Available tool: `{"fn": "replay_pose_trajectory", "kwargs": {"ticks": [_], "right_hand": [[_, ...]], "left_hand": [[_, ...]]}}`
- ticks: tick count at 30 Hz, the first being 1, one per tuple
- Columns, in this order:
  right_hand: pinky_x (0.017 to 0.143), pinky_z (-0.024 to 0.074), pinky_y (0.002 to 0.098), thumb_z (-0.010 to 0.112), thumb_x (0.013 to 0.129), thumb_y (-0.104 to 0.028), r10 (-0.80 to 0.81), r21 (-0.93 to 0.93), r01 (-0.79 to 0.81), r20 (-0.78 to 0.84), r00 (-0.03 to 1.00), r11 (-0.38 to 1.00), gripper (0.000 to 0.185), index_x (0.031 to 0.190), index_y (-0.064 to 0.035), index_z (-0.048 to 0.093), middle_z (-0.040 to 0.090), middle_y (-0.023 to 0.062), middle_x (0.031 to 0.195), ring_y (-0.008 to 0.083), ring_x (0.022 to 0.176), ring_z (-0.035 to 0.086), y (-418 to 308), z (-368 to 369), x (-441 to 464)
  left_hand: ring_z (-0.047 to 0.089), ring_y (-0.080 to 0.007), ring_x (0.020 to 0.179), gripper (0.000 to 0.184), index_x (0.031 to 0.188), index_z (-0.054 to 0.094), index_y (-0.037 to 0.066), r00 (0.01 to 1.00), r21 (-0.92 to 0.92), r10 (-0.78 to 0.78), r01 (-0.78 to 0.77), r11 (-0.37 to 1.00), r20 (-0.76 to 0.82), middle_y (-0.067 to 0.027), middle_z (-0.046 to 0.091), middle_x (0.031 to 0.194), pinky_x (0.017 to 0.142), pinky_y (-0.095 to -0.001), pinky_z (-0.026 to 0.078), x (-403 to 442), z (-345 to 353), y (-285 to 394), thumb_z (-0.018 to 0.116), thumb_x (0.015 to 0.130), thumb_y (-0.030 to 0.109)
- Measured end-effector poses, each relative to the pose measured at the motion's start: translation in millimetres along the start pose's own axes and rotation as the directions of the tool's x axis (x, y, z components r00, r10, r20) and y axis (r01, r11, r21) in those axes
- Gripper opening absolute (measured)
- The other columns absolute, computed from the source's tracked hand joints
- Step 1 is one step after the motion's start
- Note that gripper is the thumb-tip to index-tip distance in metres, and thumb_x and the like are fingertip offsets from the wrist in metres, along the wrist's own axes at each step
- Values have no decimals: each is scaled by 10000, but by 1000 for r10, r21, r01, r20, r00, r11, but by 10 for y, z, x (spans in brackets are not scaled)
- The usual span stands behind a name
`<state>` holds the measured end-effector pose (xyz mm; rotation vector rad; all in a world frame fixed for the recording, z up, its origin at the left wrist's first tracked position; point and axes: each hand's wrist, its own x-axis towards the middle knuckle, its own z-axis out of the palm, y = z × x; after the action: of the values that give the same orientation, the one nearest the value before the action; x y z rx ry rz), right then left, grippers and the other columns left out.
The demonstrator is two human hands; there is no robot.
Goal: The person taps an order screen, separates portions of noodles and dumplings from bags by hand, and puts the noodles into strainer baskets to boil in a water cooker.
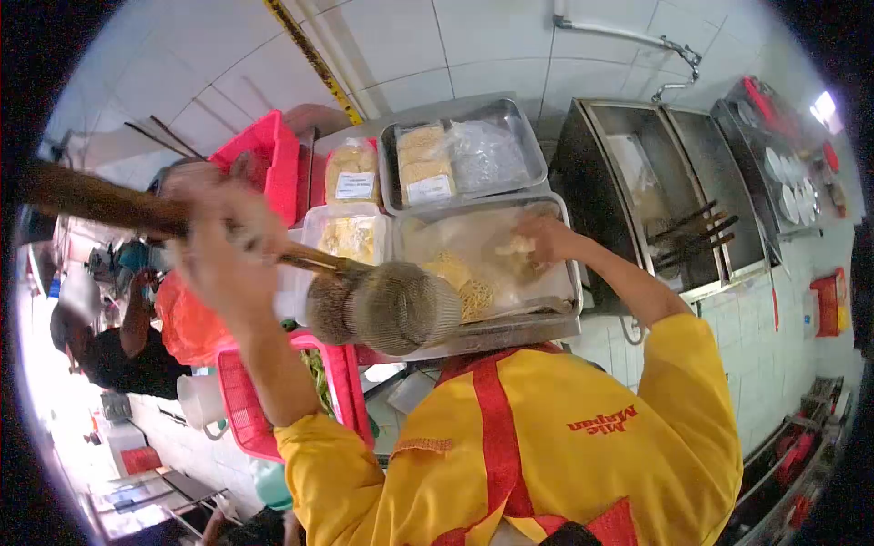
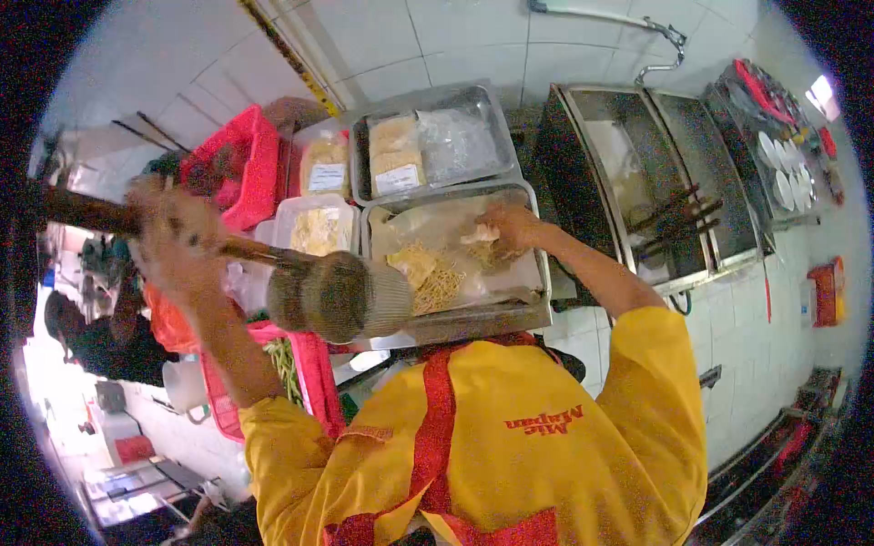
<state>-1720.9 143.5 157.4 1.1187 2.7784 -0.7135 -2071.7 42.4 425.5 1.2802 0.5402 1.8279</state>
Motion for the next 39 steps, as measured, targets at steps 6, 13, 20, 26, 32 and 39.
{"fn": "replay_pose_trajectory", "kwargs": {"ticks": [6, 13, 20, 26, 32, 39], "right_hand": [[869, 473, 320, 666, 615, -5, -75, 629, 165, -166, 983, 759, 556, 1155, -59, 546, 581, 60, 1144, 188, 1017, 579, -598, -1191, -357], [898, 460, 308, 701, 618, 41, 45, 804, 552, -574, 817, 222, 664, 1243, -45, 497, 611, 43, 1080, 148, 1011, 566, -1606, -1716, -584], [949, 421, 390, 644, 686, -61, -284, 217, 440, -509, 812, 871, 513, 1176, 10, 511, 555, 174, 1083, 332, 1082, 522, -1897, -1022, -351], [911, 444, 379, 605, 734, -69, -311, 202, 425, -427, 849, 883, 411, 1129, 27, 546, 550, 199, 1132, 336, 1074, 530, -1928, -1532, -538], [932, 445, 420, 708, 755, -411, 119, 204, -58, -297, 947, 977, 772, 1343, -43, 370, 441, 211, 1320, 358, 1104, 537, -1324, -400, 103], [922, 371, 630, 618, 788, -464, 319, 41, -316, -168, 933, 948, 810, 1442, -193, 224, 258, 370, 1370, 604, 1150, 361, -1640, 928, 640]], "left_hand": [[392, -52, 453, 54, 903, 497, 93, 976, 393, -12, 99, 914, -218, 34, 423, 601, 386, -210, 294, -266, 803, -291, 485, 942, 128], [358, -23, 537, 179, 896, 501, 45, 988, 564, 93, -8, 826, -123, 57, 393, 612, 465, -197, 285, -29, 1079, -580, 486, 968, 207], [369, -30, 539, 168, 894, 506, 26, 972, 558, 179, -66, 827, -151, 48, 408, 612, 479, -208, 308, -33, 1106, -414, 512, 953, 182], [341, -35, 405, 111, 902, 520, 79, 961, 656, 275, -212, 724, 6, 49, 416, 548, 356, -198, 263, -76, 877, -355, 499, 956, 173], [422, -28, 528, 102, 936, 565, 26, 914, 748, 402, -227, 623, -58, 33, 467, 607, 462, -206, 326, -60, 581, 153, 539, 928, 125], [300, -38, 379, 275, 950, 609, 68, 949, 808, -316, 185, 560, 2, 64, 367, 486, 360, -224, 236, 172, 164, 429, 515, 948, 326]]}}
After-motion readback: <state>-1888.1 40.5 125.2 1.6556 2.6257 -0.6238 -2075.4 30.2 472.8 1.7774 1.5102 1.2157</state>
